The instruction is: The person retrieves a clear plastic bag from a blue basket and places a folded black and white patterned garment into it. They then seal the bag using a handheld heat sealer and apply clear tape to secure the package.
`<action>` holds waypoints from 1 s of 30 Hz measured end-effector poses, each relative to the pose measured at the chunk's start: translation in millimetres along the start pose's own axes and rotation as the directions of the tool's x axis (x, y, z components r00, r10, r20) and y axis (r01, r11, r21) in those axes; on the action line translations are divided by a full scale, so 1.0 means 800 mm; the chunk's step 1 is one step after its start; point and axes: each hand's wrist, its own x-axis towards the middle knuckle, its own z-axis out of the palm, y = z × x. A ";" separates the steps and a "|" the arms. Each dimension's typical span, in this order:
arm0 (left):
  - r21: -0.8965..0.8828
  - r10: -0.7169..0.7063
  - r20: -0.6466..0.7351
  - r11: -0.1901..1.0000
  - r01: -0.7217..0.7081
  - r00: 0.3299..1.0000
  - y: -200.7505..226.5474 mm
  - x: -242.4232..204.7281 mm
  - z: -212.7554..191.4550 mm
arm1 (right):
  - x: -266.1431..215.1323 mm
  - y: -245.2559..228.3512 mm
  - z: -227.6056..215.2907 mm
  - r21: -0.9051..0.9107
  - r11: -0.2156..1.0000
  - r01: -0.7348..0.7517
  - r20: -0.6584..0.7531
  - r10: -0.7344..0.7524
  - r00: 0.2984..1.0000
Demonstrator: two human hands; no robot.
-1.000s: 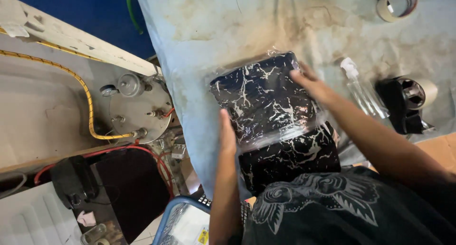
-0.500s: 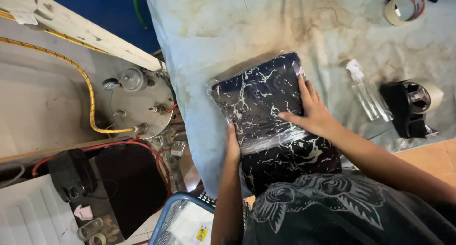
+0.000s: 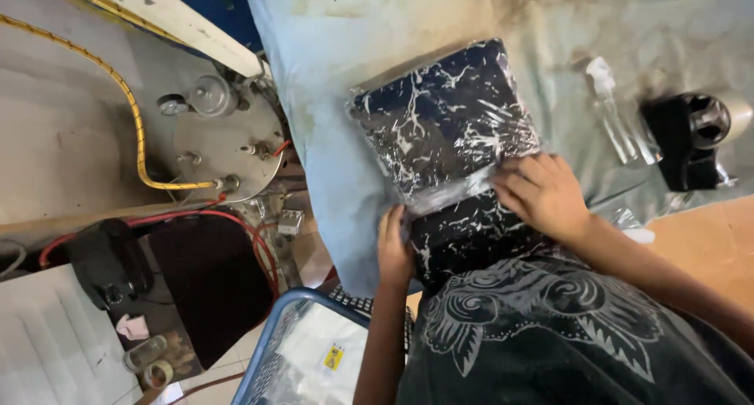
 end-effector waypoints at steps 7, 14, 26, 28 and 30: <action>0.022 -0.128 0.053 0.992 0.127 0.990 -0.008 0.001 -0.003 | -0.025 -0.027 -0.011 0.028 0.999 -0.034 0.036 0.033 0.999; 0.083 0.161 -0.171 0.985 -0.149 0.972 -0.031 -0.069 0.017 | -0.117 -0.029 -0.027 0.206 0.969 -0.132 0.033 0.128 0.991; 0.105 0.019 -0.071 0.994 -0.012 0.997 -0.073 -0.054 0.046 | -0.278 0.007 0.130 0.228 -0.471 -0.852 0.954 0.282 0.100; 0.118 -0.067 -0.223 0.988 0.096 0.972 -0.111 -0.062 0.073 | -0.266 0.000 0.148 0.174 -0.587 -0.791 0.980 0.184 0.078; -0.356 -0.285 -0.240 0.915 0.189 0.928 -0.149 -0.067 0.107 | -0.264 -0.008 0.154 0.110 -0.690 -0.715 0.993 0.100 0.056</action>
